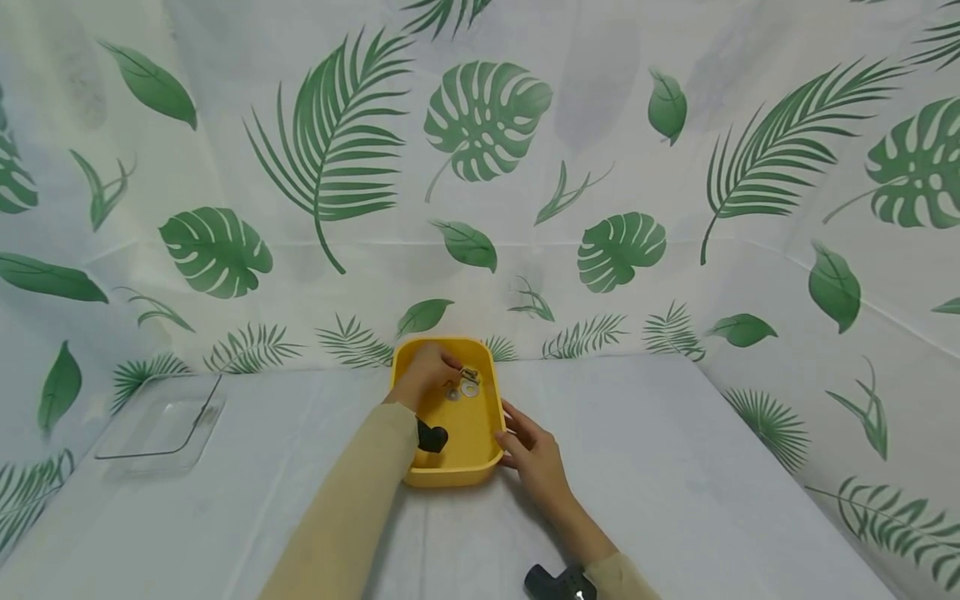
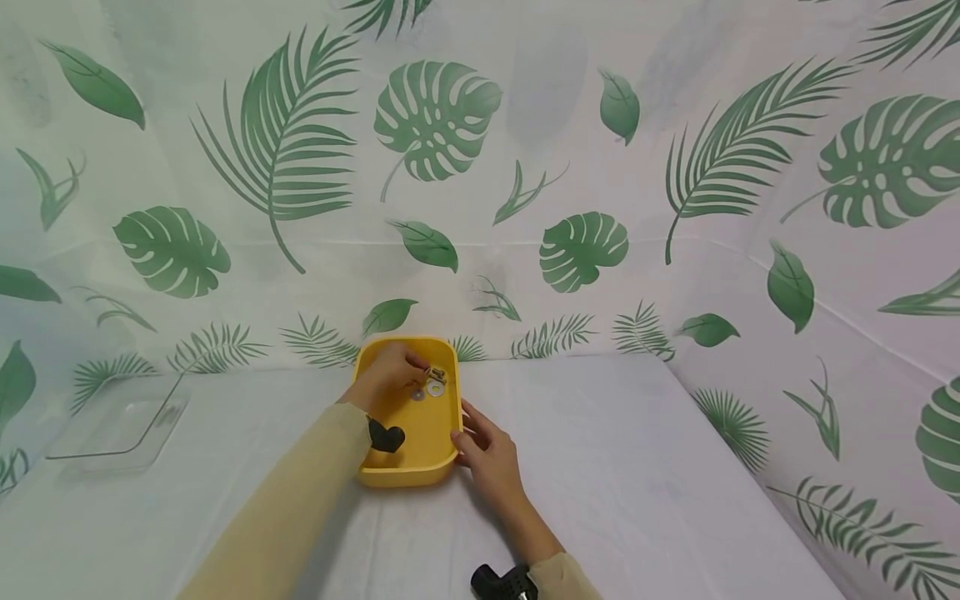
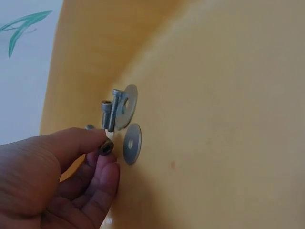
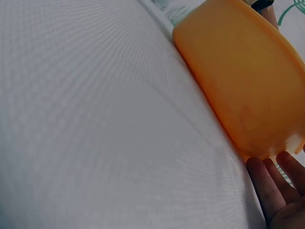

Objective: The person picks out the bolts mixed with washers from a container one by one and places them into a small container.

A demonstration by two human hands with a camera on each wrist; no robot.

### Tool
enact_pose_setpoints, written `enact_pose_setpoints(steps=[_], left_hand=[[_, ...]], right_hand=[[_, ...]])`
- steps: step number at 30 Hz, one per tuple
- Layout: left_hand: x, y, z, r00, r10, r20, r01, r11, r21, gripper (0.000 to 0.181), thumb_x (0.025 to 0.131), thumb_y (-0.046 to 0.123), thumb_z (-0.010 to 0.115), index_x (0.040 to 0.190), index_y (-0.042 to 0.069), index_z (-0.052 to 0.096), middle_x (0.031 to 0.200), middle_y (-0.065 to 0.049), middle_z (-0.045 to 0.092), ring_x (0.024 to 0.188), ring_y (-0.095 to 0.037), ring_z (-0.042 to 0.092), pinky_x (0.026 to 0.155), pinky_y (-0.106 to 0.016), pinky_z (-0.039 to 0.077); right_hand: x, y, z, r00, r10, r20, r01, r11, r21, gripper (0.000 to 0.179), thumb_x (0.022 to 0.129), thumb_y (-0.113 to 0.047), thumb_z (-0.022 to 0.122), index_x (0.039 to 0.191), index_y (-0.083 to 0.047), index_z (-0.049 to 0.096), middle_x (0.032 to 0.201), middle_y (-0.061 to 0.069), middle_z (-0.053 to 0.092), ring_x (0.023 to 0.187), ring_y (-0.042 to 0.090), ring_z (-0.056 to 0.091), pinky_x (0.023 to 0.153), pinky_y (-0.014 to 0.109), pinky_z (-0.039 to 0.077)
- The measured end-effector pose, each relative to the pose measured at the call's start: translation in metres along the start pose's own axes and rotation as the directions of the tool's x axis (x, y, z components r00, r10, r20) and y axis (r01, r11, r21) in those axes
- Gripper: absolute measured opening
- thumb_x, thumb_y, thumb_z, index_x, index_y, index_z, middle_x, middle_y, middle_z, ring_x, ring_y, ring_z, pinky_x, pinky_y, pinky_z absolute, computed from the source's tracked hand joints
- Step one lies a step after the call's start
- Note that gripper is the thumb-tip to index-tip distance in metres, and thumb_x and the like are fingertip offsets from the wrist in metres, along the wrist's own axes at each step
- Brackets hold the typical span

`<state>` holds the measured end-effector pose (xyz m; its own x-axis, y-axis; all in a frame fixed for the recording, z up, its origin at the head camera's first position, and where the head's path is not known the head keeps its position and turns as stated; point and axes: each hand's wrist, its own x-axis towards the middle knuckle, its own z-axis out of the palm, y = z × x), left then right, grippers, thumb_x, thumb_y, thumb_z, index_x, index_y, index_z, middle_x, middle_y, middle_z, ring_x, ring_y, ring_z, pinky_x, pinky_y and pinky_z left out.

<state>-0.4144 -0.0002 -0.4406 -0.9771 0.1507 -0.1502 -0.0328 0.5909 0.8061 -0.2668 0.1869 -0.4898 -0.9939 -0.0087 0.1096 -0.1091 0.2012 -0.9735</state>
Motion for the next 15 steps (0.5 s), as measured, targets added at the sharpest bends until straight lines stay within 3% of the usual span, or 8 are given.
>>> enact_pose_setpoints(steps=[5,10,15], left_hand=[[0.000,-0.003,-0.003,1.000,-0.006,-0.007,0.005,0.999,-0.051,0.022,0.087,0.003,0.073,0.109,0.001,0.077,0.108,-0.016,0.074,0.088,-0.023,0.064,0.077,-0.029,0.058],[-0.006,0.003,-0.006,1.000,0.016,-0.012,-0.017,0.997,-0.077,0.025,0.090,0.007,0.070,0.113,0.004,0.077,0.101,-0.014,0.073,0.080,-0.022,0.062,0.068,-0.024,0.053],[-0.017,0.020,-0.013,0.999,0.047,-0.012,-0.048,0.995,-0.084,0.021,0.093,0.010,0.070,0.113,0.005,0.077,0.108,-0.012,0.074,0.086,-0.022,0.067,0.081,-0.029,0.061]], right_hand=[[0.001,-0.001,0.003,1.000,0.000,0.002,0.000,1.000,0.000,0.049,0.099,-0.020,0.063,0.147,-0.022,0.055,0.138,0.017,0.064,0.118,0.031,0.068,0.075,0.029,0.063],[0.001,0.000,0.004,1.000,-0.007,0.014,0.007,1.000,0.003,0.049,0.099,-0.020,0.063,0.147,-0.021,0.055,0.138,0.018,0.064,0.117,0.032,0.068,0.075,0.029,0.063],[0.001,0.002,0.001,1.000,-0.007,-0.002,0.007,1.000,-0.020,0.048,0.099,-0.020,0.063,0.147,-0.022,0.055,0.138,0.017,0.064,0.118,0.032,0.068,0.075,0.028,0.063]])
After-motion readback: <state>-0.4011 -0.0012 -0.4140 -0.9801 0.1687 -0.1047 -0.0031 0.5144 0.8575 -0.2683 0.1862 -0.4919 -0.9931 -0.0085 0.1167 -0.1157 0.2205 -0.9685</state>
